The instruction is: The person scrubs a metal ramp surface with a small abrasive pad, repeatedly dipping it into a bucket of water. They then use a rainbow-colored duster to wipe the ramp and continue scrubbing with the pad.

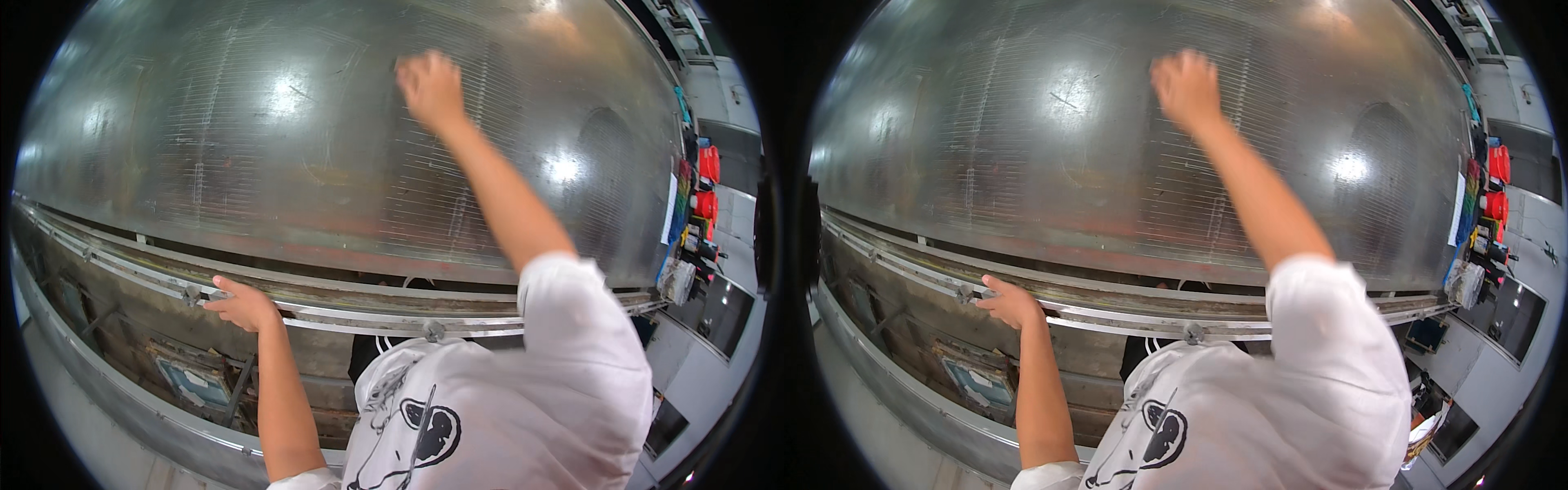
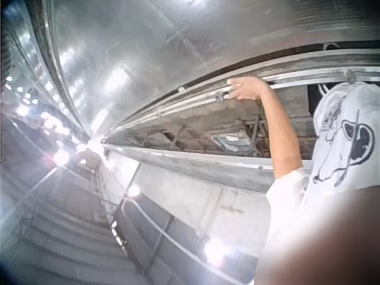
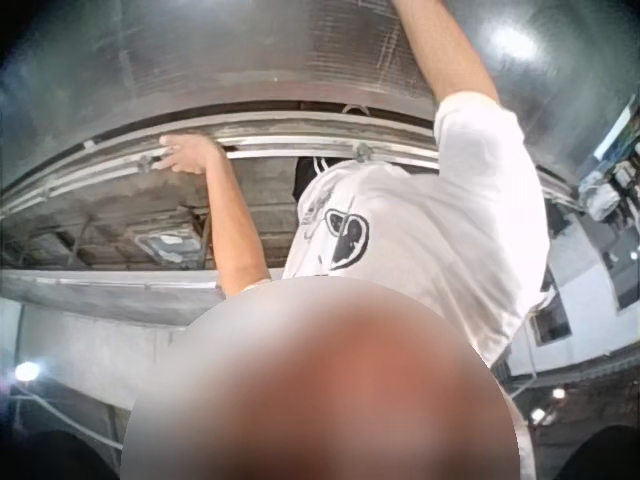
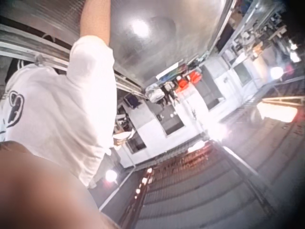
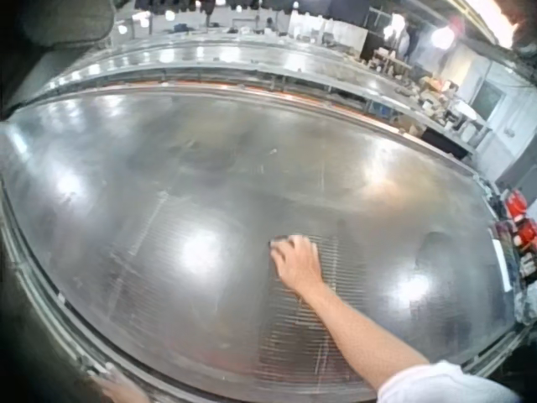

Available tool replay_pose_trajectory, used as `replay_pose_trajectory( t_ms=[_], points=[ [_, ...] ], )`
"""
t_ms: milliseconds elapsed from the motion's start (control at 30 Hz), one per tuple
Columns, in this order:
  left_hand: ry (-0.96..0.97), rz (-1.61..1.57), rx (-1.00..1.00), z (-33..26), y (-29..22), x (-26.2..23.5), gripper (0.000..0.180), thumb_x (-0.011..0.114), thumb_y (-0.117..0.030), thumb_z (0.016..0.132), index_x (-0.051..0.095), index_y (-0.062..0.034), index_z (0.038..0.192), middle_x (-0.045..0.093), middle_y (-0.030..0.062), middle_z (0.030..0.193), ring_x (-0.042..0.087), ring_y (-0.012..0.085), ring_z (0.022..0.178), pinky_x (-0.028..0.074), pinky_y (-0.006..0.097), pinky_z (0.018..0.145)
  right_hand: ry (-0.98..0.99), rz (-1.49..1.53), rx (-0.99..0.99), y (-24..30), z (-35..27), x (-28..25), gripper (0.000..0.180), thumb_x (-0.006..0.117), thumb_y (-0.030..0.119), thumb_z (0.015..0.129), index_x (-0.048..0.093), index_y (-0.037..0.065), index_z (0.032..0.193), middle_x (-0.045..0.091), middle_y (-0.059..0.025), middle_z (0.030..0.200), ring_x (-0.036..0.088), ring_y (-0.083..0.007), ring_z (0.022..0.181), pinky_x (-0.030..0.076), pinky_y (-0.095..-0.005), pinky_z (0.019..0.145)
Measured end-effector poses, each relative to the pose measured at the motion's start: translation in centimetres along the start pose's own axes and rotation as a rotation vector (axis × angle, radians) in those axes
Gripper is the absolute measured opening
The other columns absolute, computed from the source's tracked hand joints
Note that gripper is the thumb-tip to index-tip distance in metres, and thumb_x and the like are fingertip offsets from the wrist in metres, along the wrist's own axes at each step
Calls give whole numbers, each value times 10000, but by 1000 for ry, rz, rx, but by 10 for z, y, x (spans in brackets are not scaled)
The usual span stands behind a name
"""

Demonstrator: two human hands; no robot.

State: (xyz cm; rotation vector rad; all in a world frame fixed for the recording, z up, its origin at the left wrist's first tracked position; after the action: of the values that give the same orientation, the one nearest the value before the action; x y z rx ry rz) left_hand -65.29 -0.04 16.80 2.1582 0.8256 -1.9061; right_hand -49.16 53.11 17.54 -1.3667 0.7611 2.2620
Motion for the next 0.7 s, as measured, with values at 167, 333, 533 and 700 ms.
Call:
replay_pose_trajectory(
  t_ms=[167,333,533,700],
  points=[
    [-46,78,38,4,-9,2,972,235,-737,1039,138,19,1642,438,366,1492,560,535,1271,522,608,1014,113,-125,266,-10,66,21,287,586,335,1010,750,125,1116,671,-181,1055,618,-350,1039,492,-484,880],
    [-3,-24,12,1,3,-1,936,229,-731,1043,109,-36,1658,443,360,1489,558,537,1276,519,626,1009,20,370,-144,140,-185,-69,162,732,230,889,737,130,1017,616,-145,976,604,-319,966,466,-458,785],
    [16,4,-25,0,9,0,930,210,-721,1048,88,-31,1659,421,322,1520,557,502,1299,529,616,1013,-143,-103,229,-112,-177,-117,207,656,230,999,725,93,1137,635,-117,938,604,-373,905,460,-512,797],
    [19,35,8,-7,-13,6,928,199,-721,1048,105,-28,1658,429,323,1515,556,498,1303,534,608,1013,-239,-244,467,-165,19,-56,278,627,335,1008,744,99,1098,711,-141,1066,667,-328,1025,538,-498,853]
  ],
)
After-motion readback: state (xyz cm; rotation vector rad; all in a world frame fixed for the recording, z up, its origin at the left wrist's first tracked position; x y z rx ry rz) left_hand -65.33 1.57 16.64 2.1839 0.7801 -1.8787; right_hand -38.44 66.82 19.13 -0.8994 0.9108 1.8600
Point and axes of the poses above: each hand's wrist, its own z-axis towards the middle knuckle, its own x-axis out of the palm, y = z × x, the point moved 10 cm from there along z, towards the middle knuckle
